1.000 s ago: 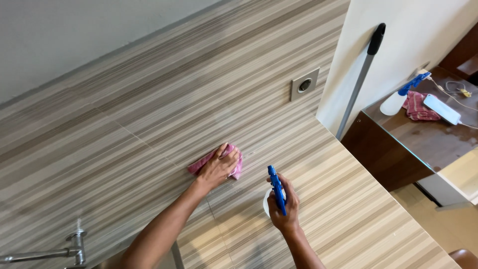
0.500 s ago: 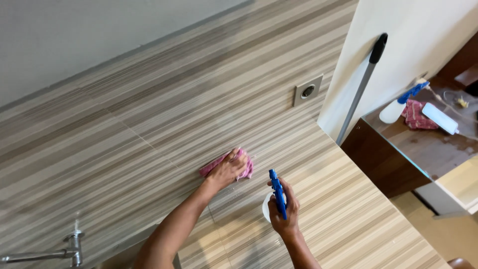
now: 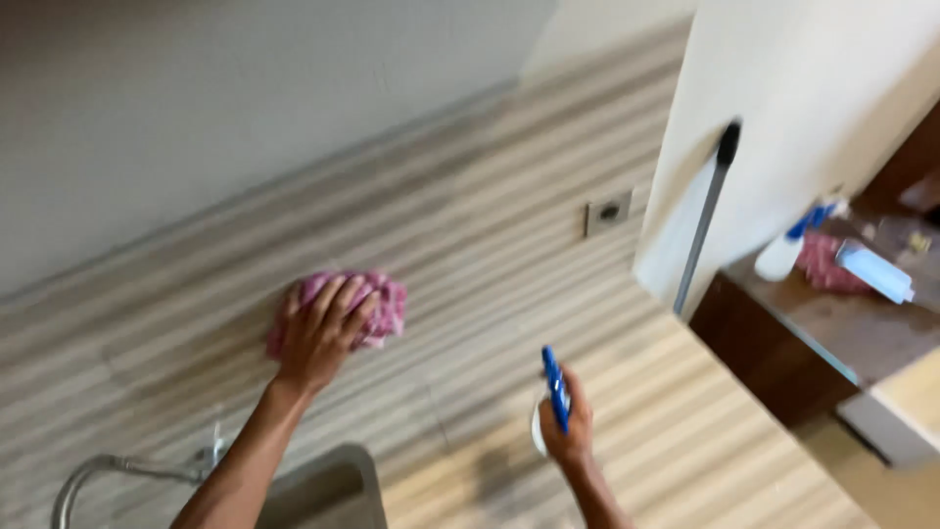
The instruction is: Wiping down the backsplash wall and countertop near a sink with a spray bottle and a cloth.
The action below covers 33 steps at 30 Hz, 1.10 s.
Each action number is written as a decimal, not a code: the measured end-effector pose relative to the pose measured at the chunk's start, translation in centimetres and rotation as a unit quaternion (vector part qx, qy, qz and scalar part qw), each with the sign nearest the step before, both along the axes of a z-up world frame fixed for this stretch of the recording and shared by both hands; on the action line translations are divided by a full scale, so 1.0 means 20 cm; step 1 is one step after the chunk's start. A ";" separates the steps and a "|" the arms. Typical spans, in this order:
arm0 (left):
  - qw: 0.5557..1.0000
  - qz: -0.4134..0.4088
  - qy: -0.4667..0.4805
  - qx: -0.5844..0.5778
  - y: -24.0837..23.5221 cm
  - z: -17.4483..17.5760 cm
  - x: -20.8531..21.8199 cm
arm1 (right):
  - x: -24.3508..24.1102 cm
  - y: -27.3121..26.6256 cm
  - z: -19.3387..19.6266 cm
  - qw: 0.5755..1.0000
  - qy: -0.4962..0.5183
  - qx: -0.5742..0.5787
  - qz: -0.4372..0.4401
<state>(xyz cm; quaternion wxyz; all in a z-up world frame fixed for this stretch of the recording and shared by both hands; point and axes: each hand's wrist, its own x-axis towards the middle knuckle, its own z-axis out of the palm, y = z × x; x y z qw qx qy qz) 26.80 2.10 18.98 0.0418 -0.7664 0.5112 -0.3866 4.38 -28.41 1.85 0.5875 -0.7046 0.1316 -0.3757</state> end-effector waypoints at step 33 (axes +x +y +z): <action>0.802 0.057 0.185 -0.566 -0.33 0.22 -1.30 | -0.72 -0.01 1.08 0.999 -0.041 -0.003 -0.029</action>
